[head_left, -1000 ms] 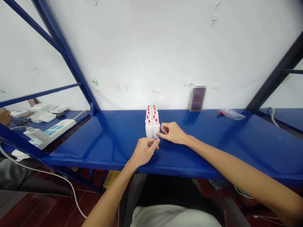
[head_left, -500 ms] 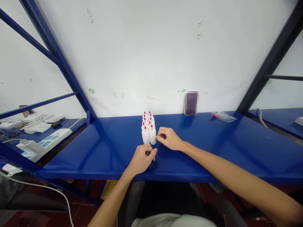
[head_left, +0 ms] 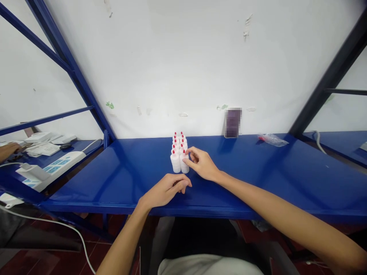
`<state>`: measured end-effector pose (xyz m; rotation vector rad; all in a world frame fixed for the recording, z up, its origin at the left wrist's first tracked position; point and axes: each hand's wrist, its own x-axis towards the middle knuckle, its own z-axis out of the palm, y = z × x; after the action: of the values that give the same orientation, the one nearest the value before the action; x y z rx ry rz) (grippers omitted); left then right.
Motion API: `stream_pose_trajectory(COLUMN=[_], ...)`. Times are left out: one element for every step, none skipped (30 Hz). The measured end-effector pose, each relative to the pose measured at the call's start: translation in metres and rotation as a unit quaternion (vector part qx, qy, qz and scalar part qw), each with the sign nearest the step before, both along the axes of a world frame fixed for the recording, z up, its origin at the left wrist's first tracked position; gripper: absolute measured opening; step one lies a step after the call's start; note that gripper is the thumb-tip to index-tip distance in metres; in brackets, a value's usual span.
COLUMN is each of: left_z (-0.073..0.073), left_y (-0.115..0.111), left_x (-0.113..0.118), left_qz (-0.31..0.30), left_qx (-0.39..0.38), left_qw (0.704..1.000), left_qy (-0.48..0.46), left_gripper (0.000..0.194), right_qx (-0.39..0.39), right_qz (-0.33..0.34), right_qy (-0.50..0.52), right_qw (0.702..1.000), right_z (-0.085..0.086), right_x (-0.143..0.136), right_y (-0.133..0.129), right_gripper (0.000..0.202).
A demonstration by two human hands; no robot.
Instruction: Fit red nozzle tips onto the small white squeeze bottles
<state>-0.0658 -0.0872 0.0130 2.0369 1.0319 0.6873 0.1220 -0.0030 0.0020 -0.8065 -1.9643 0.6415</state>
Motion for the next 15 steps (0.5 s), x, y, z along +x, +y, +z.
stream_pose_trajectory(left_z=[0.003,0.006,0.008,0.008,0.008,0.008,0.007,0.006,0.004,0.003,0.002,0.001,-0.001,-0.002,-0.004], left_y=[-0.001,-0.001,-0.001,-0.001,-0.001,-0.001,-0.001,0.000,0.000,0.001,0.002,0.003,0.003,0.004,0.005], left_x=[-0.005,-0.009,-0.013,-0.017,-0.019,-0.021,-0.023,-0.023,-0.024,-0.023,-0.022,-0.020,-0.019,-0.017,-0.015], left_qz=[-0.011,-0.012,-0.008,0.000,0.008,0.014,0.019,0.022,0.027,0.038,0.054,0.076,0.103,0.132,0.162], left_qx=[0.008,0.018,0.031,0.049,0.072,0.098,0.127,0.155,0.180,0.202,0.217,0.229,0.238,0.246,0.254], left_qw=[1.000,1.000,0.999,0.999,0.997,0.995,0.992,0.988,0.983,0.979,0.974,0.970,0.966,0.960,0.954], left_qy=[0.004,0.005,0.006,0.008,0.011,0.013,0.012,0.007,-0.001,-0.010,-0.015,-0.015,-0.012,-0.008,-0.007], left_gripper=[0.035,0.034,0.033,0.032,0.031,0.030,0.029,0.029,0.030,0.032,0.034,0.036,0.037,0.038,0.039], right_qx=[0.020,0.039,0.054,0.063,0.063,0.055,0.040,0.023,0.007,-0.003,-0.007,-0.005,0.002,0.012,0.025], right_qz=[-0.001,0.000,0.003,0.006,0.007,0.006,0.005,0.004,0.005,0.008,0.011,0.014,0.018,0.023,0.030], right_qy=[-0.002,-0.001,0.002,0.008,0.016,0.025,0.033,0.040,0.044,0.045,0.044,0.044,0.044,0.042,0.037], right_qw=[1.000,0.999,0.999,0.998,0.998,0.998,0.999,0.999,0.999,0.999,0.999,0.999,0.999,0.999,0.999], right_z=[0.001,0.002,0.002,0.003,0.003,0.004,0.004,0.003,0.002,0.001,0.000,0.000,-0.001,-0.001,0.000], right_x=[0.001,0.001,0.002,0.001,0.001,0.000,-0.001,-0.002,-0.003,-0.004,-0.005,-0.005,-0.005,-0.004,-0.002], right_y=[-0.001,-0.003,-0.004,-0.005,-0.006,-0.006,-0.006,-0.006,-0.006,-0.005,-0.005,-0.004,-0.004,-0.004,-0.005], right_gripper=[0.015,0.012,0.010,0.009,0.009,0.010,0.012,0.015,0.018,0.022,0.025,0.028,0.030,0.030,0.028])
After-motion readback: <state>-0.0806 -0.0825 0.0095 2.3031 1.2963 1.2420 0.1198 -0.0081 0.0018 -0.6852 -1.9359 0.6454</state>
